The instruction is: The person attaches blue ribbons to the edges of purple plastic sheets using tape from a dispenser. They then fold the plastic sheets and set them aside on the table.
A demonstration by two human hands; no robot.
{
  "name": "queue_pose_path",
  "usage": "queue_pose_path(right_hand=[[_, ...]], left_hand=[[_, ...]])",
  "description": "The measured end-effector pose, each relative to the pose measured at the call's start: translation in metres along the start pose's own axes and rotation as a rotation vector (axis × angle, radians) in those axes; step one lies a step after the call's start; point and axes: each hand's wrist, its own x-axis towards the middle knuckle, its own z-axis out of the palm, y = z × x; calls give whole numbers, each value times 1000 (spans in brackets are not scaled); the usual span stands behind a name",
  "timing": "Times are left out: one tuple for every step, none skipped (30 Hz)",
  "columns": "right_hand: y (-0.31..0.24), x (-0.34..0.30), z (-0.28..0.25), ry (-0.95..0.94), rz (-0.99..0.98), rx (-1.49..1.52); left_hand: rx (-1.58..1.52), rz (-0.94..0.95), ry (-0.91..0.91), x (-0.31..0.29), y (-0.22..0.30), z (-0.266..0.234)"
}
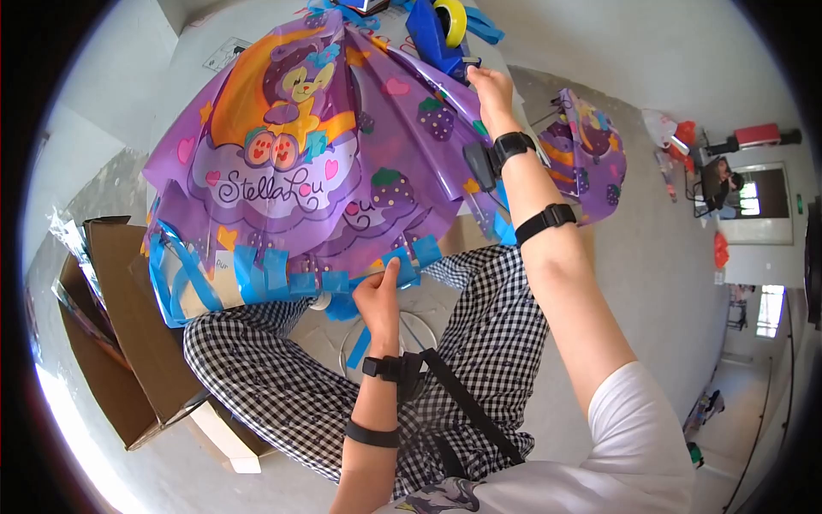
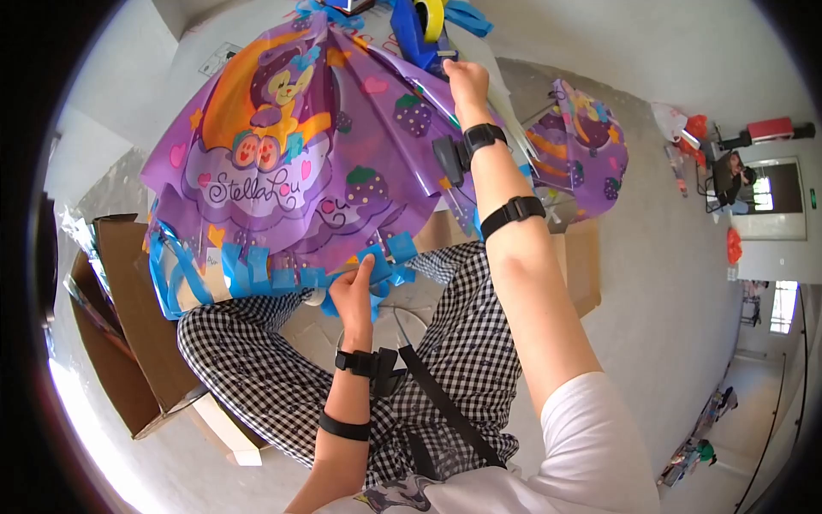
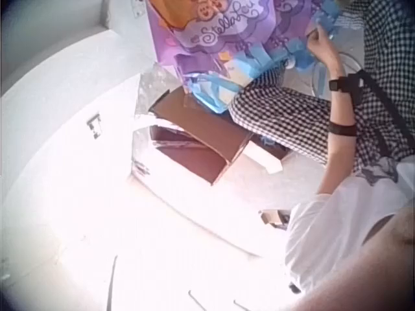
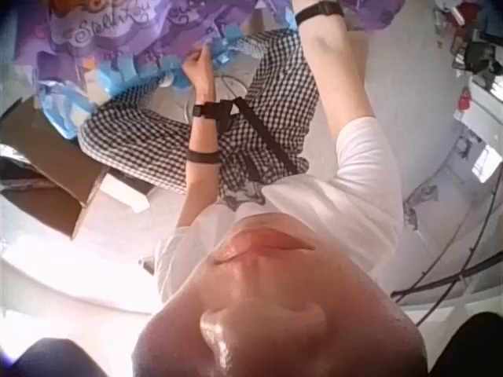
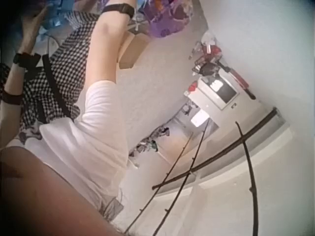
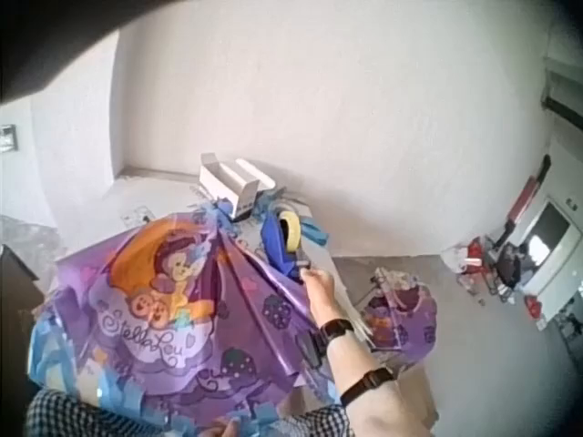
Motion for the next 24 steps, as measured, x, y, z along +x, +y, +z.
queue_pose_path(right_hand=[[-3, -1, 4, 11, -1, -40], [-5, -4, 7, 20, -2, -79], [-5, 1, 6, 17, -9, -76], [-6, 5, 5, -9, -42, -229], [-7, 8, 3, -34, -78, -381], [8, 11, -18, -37, -230, -660], [26, 8, -38, -38, -381, -938], [37, -8, -40, 62, -383, -771], [40, -22, -37, 156, -388, -593], [32, -36, -29, 234, -350, -523], [19, -39, -22, 311, -309, -456], [-3, -41, -26, 356, -447, -431], [-28, -45, -29, 395, -580, -402], [-55, -45, -39, 329, -592, -310], [-81, -48, -45, 264, -602, -216], [-104, -62, -46, 163, -634, -287], [-127, -82, -45, 56, -659, -359], [-151, -103, -43, -134, -575, -264], [-167, -123, -42, -150, -553, -278], [-177, -148, -40, -333, -528, -336], [-186, -171, -43, -515, -499, -396], [-186, -191, -41, -643, -459, -366], [-185, -210, -41, -754, -445, -446], [-184, -231, -41, -817, -400, -481]], left_hand=[[-14, 5, 0, -2, 6, -1], [-28, 10, 1, -4, 9, -2], [-34, 17, 2, -4, 10, -1], [-33, 25, 3, -3, 10, -1], [-35, 34, 5, -2, 10, 0], [-57, 45, -12, -5, 6, 4], [4, 52, -29, -10, -1, 6], [71, 69, -20, -6, -4, 4], [50, 97, -4, 4, 0, 8], [59, 87, 4, 4, 1, 2], [67, 74, 9, 5, 0, -2], [77, 47, -2, -2, -1, -5], [75, 35, 8, -8, 1, -8], [77, 43, 0, -9, 4, -5], [80, 54, -7, -6, 7, -3], [80, 40, 2, -4, 7, -5], [95, 52, 0, -3, 5, -8], [106, 62, -9, -2, 4, -7], [84, 90, -11, 2, 1, -4], [72, 109, -9, 4, -4, -6], [98, 105, -20, 4, -3, -4], [131, 100, -19, 6, -2, -5], [141, 99, -16, 6, -1, -4], [146, 103, -21, 5, 2, 0]])
